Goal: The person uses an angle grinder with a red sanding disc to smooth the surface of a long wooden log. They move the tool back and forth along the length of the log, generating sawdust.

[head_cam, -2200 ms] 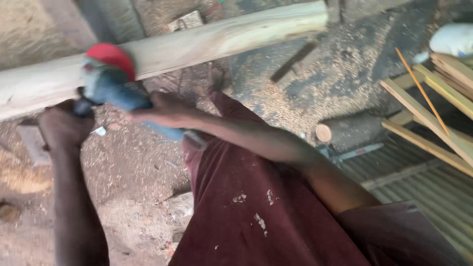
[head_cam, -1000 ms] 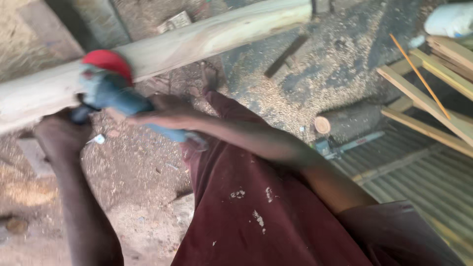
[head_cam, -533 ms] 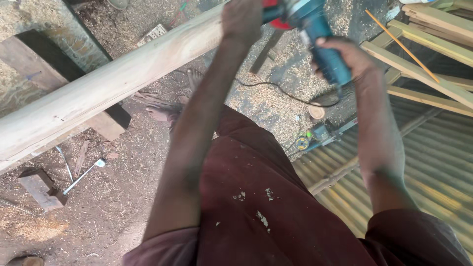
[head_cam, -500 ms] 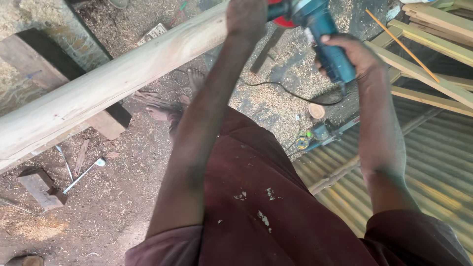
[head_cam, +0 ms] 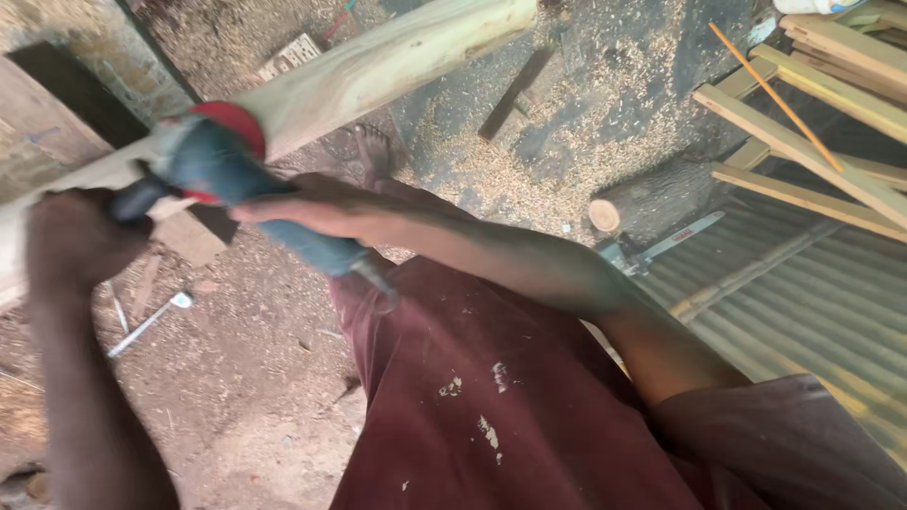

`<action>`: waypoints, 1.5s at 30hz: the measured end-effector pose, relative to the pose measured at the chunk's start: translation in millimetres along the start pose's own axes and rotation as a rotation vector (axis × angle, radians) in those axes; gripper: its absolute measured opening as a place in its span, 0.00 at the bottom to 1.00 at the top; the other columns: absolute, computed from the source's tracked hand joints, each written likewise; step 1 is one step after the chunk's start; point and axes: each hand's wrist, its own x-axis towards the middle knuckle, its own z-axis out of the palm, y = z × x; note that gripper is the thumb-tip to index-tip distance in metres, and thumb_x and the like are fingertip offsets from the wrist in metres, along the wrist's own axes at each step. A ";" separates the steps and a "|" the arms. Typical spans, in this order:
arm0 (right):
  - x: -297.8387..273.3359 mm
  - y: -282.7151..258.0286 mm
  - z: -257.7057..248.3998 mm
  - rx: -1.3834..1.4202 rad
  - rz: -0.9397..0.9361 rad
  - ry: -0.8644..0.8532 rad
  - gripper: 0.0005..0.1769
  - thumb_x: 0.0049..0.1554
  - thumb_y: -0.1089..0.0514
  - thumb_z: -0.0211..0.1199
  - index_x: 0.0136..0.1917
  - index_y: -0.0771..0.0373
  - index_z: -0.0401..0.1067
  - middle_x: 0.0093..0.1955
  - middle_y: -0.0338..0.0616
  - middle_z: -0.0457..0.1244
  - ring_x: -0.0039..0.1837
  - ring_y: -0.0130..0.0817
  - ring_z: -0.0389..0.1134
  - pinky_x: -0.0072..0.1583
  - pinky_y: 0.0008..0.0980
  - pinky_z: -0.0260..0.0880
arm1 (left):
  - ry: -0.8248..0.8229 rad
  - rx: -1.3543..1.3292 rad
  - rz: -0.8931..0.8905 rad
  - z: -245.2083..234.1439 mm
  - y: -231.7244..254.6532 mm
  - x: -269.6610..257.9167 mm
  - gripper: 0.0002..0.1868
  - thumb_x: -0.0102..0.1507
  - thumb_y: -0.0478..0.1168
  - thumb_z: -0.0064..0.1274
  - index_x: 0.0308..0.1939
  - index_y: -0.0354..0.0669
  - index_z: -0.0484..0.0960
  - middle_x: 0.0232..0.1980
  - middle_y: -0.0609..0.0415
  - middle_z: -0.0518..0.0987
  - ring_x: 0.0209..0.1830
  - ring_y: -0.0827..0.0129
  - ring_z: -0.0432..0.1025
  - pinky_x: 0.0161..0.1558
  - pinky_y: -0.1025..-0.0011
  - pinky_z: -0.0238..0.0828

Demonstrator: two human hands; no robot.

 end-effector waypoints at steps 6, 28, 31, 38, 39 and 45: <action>-42.3 10.3 -70.2 0.381 -0.186 -0.204 0.48 0.55 0.33 0.70 0.70 0.72 0.60 0.44 0.51 0.59 0.35 0.34 0.63 0.35 0.33 0.71 | -0.004 -0.117 0.043 16.9 61.1 56.5 0.11 0.56 0.43 0.57 0.27 0.38 0.84 0.25 0.40 0.79 0.25 0.51 0.76 0.40 0.58 0.74; -44.9 156.2 -93.4 -0.383 -0.378 0.467 0.38 0.52 0.49 0.80 0.70 0.59 0.67 0.57 0.48 0.65 0.57 0.40 0.67 0.55 0.42 0.67 | 0.171 -0.048 -0.133 45.0 192.2 26.3 0.06 0.54 0.38 0.61 0.33 0.43 0.82 0.29 0.47 0.81 0.26 0.55 0.77 0.25 0.57 0.70; -6.1 119.6 -27.8 -0.276 -0.382 0.184 0.44 0.49 0.42 0.75 0.73 0.56 0.60 0.57 0.48 0.69 0.53 0.41 0.74 0.56 0.39 0.75 | 0.313 -0.150 -0.256 60.2 129.5 -46.7 0.10 0.66 0.43 0.61 0.32 0.44 0.81 0.26 0.51 0.79 0.21 0.63 0.73 0.26 0.66 0.68; -63.3 119.2 -74.0 -0.276 -0.410 0.343 0.34 0.48 0.46 0.76 0.64 0.62 0.73 0.54 0.52 0.70 0.55 0.43 0.74 0.58 0.41 0.74 | 0.304 -0.129 -0.163 63.2 181.4 -4.8 0.10 0.58 0.44 0.66 0.33 0.43 0.83 0.28 0.50 0.80 0.22 0.61 0.74 0.25 0.62 0.67; -75.6 130.1 -92.4 -0.134 -0.389 0.365 0.36 0.48 0.45 0.75 0.64 0.65 0.70 0.54 0.48 0.71 0.56 0.40 0.74 0.59 0.40 0.74 | 0.235 -0.060 -0.116 56.0 204.9 23.3 0.14 0.52 0.48 0.68 0.31 0.42 0.84 0.24 0.49 0.79 0.19 0.57 0.74 0.22 0.55 0.67; -185.5 201.6 -212.1 0.400 -0.067 0.725 0.41 0.47 0.54 0.76 0.68 0.58 0.59 0.48 0.43 0.68 0.42 0.29 0.73 0.43 0.32 0.78 | 0.155 -0.283 0.354 11.3 385.5 180.9 0.06 0.58 0.31 0.57 0.38 0.43 0.83 0.32 0.48 0.83 0.30 0.59 0.79 0.37 0.60 0.76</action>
